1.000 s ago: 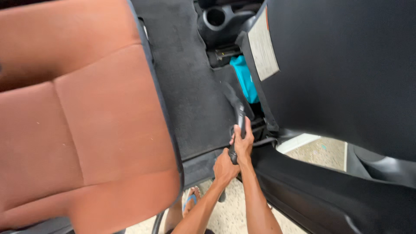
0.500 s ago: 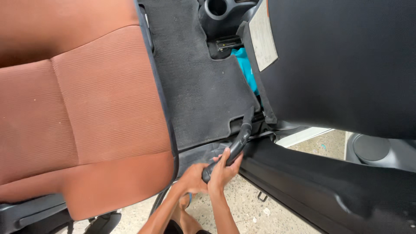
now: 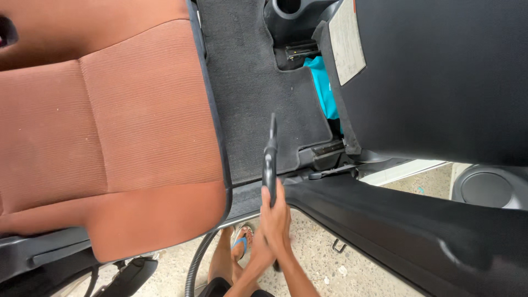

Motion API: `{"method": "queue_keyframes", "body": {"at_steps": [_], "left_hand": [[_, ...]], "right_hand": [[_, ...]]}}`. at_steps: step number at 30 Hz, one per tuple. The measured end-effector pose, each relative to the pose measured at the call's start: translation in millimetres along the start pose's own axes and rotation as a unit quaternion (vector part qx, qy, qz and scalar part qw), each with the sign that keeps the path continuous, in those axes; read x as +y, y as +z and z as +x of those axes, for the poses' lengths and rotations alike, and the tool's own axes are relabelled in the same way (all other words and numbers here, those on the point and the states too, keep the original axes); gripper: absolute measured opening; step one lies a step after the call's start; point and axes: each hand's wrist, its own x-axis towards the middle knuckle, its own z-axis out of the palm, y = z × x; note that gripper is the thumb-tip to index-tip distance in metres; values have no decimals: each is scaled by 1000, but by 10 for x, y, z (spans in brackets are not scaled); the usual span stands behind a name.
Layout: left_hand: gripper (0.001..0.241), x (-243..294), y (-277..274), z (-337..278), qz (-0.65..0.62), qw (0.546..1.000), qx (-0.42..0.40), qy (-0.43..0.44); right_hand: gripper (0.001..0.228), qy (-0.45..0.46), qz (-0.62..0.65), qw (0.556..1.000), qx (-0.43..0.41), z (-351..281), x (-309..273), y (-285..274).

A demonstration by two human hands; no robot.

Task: The person vacuums the floor mats and carpeted areas of a vehicle's interior using a handheld vacuum cleaner. They move a blue bag to access the floor, clean around the seats and door sills, and then return the bag to its original position.

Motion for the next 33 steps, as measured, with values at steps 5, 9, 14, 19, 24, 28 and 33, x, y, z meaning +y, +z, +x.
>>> {"method": "queue_keyframes", "body": {"at_steps": [5, 9, 14, 19, 24, 28, 33], "left_hand": [[33, -2, 189, 1000, -80, 995, 21, -47], [72, 522, 100, 1299, 20, 998, -5, -54], [75, 905, -3, 789, 166, 976, 73, -123], [61, 805, 200, 726, 267, 955, 54, -118], [69, 318, 169, 1011, 173, 983, -35, -46], [59, 951, 277, 161, 93, 983, 92, -127], [38, 589, 191, 404, 230, 967, 66, -90]], "right_hand": [[61, -61, -128, 988, 66, 973, 29, 284], [40, -26, 27, 991, 128, 1953, 211, 389], [31, -59, 156, 986, 15, 1561, 29, 366], [40, 37, 287, 957, -1, 1750, 611, 132], [32, -30, 254, 957, 136, 1764, 737, 270], [27, -49, 153, 986, -48, 1232, 604, 114], [37, 10, 271, 958, 92, 1327, 774, 122]]}}
